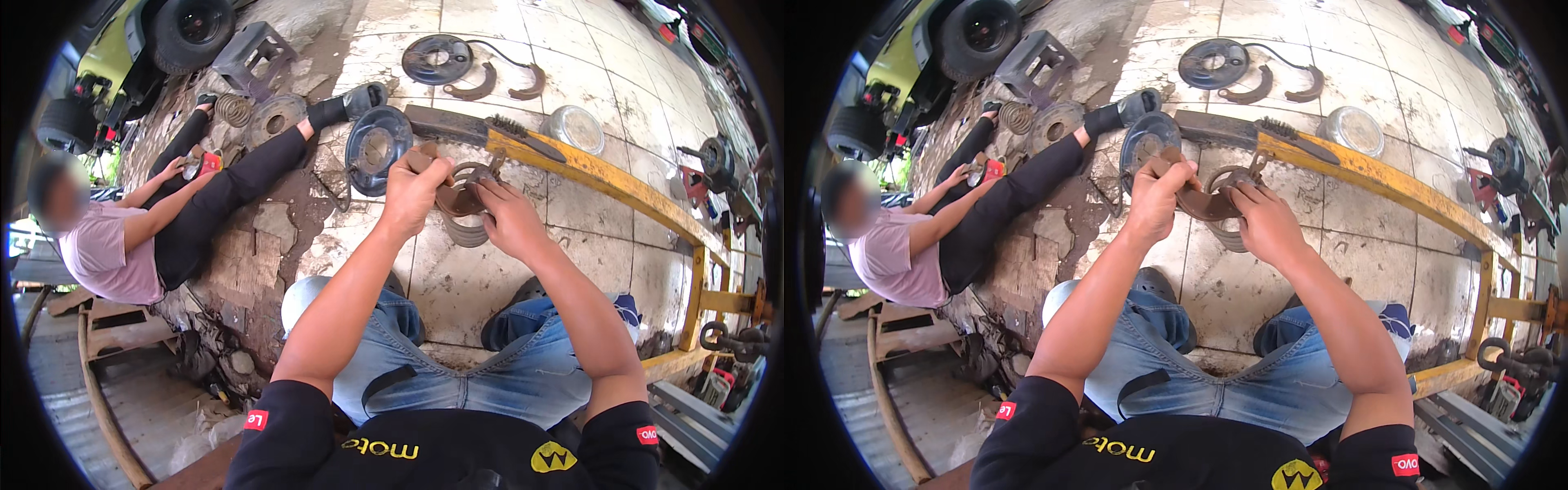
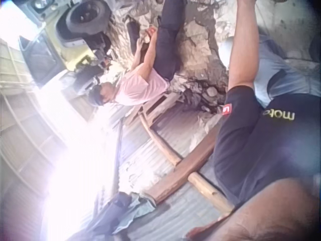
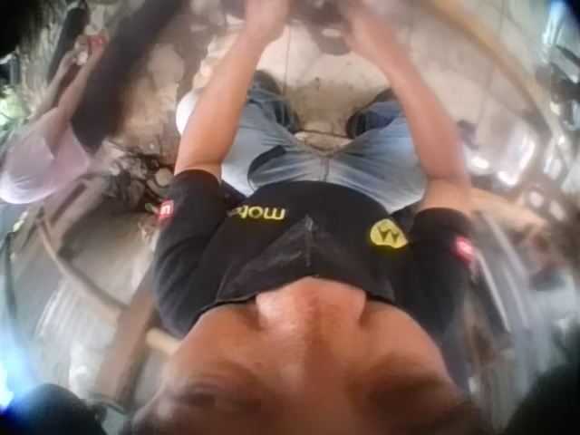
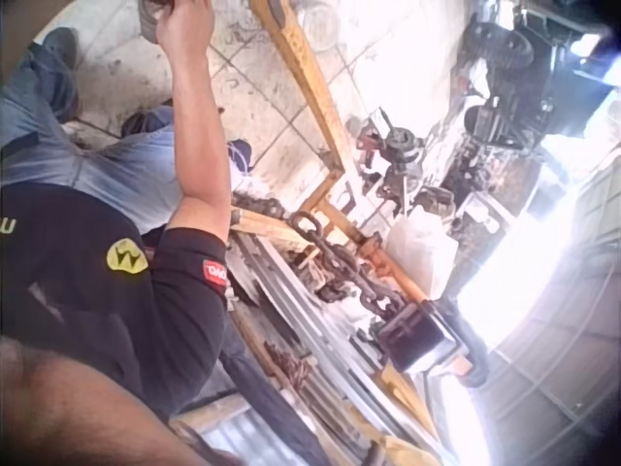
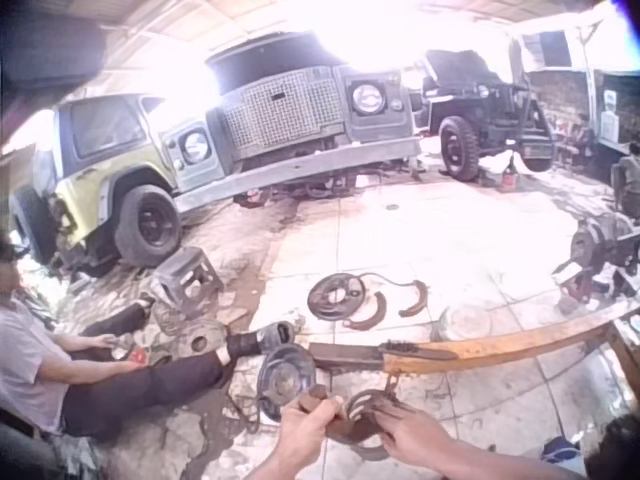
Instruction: The person sits on the floor and uses a wire brush to scrub a curved metal spring component. They repeatedly rotate the part and brush its surfaces to remove rust or debris.
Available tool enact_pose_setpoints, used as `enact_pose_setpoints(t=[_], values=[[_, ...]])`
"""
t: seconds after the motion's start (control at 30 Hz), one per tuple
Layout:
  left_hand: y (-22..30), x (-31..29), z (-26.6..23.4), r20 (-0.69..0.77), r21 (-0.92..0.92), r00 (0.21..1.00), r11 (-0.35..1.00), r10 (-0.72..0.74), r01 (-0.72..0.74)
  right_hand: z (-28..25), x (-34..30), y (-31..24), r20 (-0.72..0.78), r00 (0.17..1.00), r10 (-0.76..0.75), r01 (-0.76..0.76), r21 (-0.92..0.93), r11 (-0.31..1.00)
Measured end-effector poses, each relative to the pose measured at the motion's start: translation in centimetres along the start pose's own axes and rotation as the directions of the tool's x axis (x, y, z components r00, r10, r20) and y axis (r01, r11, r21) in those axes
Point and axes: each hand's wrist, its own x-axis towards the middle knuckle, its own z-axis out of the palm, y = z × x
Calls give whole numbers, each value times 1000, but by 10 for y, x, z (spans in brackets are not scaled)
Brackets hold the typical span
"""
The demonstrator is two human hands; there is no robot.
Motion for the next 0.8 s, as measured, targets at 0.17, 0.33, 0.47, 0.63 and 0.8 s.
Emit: enact_pose_setpoints(t=[0.17,0.33,0.47,0.63,0.8], values=[[-2,-1,1,9,6,1000,1000,29,-29,0,6,-2,1,1000,12,-11,-70,997],[-3,-3,5,32,28,999,999,28,-29,12,4,-2,7,1000,10,-9,-149,989],[-4,-6,3,1,12,998,998,62,-62,14,4,-1,88,996,-5,18,-138,990],[0,-9,7,-30,-2,992,992,123,-123,8,9,7,23,1000,-3,7,-207,978],[-1,-13,-1,-87,65,980,982,181,-176,10,14,-17,47,999,-18,15,83,996]])
